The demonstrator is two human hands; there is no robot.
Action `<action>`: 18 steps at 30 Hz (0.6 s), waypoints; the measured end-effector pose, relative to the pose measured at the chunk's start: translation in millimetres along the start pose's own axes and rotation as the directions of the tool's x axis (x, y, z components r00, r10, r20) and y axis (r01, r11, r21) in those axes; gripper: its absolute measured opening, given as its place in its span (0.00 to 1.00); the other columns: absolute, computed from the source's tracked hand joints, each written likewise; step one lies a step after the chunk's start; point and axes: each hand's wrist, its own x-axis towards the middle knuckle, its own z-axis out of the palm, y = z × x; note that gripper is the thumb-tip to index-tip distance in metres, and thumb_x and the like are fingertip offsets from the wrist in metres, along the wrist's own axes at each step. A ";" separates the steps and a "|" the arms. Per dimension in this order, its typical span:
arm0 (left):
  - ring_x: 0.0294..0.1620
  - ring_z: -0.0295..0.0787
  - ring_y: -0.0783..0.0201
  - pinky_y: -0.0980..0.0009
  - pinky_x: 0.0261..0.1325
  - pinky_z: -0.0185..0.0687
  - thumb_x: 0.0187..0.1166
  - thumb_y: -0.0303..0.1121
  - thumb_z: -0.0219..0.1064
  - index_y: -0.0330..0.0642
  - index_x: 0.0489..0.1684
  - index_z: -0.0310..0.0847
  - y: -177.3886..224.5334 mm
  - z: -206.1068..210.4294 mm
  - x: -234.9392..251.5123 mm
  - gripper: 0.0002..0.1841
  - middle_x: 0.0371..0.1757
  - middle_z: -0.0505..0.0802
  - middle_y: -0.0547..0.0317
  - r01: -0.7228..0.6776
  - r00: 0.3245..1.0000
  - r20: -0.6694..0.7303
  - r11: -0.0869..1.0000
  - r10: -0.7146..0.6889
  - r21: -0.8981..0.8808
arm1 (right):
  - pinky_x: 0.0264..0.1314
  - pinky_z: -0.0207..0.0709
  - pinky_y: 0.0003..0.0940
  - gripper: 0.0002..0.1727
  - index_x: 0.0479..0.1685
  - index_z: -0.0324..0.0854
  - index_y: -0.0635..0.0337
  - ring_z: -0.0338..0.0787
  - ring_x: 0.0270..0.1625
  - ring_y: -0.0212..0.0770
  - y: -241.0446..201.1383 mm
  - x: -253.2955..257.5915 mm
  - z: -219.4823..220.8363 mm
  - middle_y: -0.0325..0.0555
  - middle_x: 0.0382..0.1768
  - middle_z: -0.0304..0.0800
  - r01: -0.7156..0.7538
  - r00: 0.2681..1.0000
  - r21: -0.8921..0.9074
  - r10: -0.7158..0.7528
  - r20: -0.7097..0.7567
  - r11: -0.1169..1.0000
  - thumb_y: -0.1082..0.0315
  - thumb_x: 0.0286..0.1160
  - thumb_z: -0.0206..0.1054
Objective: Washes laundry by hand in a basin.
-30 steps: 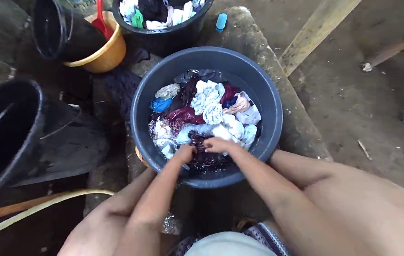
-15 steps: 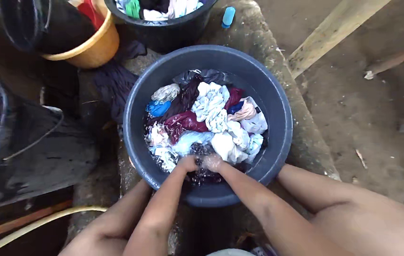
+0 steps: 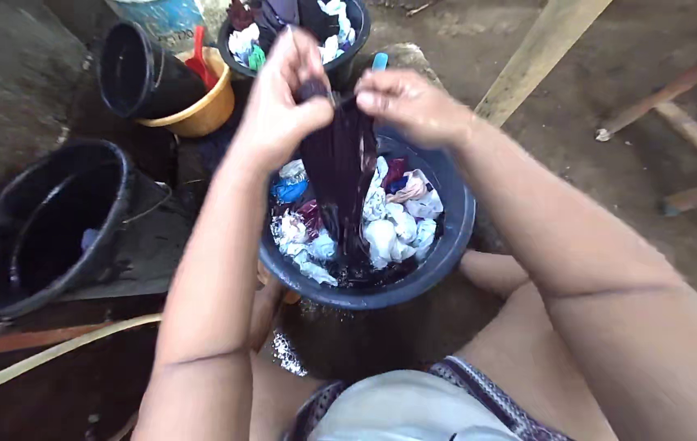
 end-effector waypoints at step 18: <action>0.81 0.77 0.44 0.38 0.84 0.66 0.88 0.35 0.60 0.47 0.81 0.76 -262.2 142.0 -218.7 0.23 0.78 0.84 0.44 0.706 0.323 0.287 0.431 -0.902 0.561 | 0.77 0.69 0.68 0.22 0.70 0.80 0.67 0.83 0.73 0.65 281.7 -153.3 185.6 0.68 0.67 0.85 -0.713 0.522 -0.367 0.801 0.291 0.598 0.59 0.90 0.58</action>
